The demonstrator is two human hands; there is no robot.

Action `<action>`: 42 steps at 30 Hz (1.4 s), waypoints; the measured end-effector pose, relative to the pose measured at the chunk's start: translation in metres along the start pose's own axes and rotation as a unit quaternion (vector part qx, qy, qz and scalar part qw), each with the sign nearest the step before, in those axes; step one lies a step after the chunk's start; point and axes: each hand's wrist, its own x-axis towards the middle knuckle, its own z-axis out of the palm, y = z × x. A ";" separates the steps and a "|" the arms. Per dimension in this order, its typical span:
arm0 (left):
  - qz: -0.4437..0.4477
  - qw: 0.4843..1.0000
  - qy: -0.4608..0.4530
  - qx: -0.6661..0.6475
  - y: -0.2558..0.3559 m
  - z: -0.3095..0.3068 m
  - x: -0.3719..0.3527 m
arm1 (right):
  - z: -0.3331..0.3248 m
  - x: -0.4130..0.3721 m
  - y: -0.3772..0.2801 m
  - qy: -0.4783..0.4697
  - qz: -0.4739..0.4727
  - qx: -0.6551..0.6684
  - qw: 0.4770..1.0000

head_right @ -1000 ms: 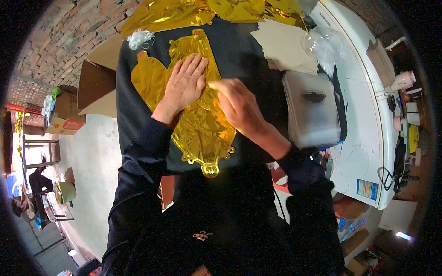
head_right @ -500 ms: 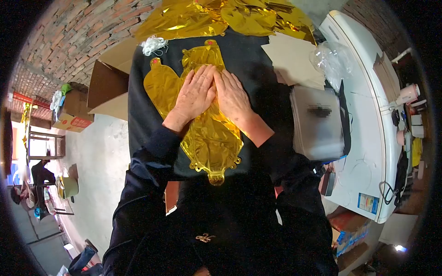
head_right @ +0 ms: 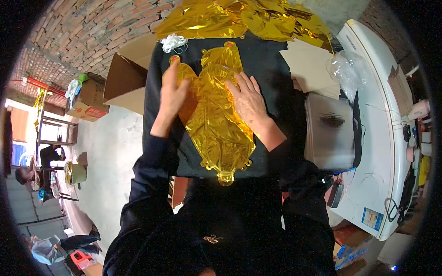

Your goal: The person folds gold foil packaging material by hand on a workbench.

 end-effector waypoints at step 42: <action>-0.043 0.978 -0.063 -0.193 0.067 0.028 -0.056 | -0.005 0.002 -0.005 0.012 -0.008 0.005 1.000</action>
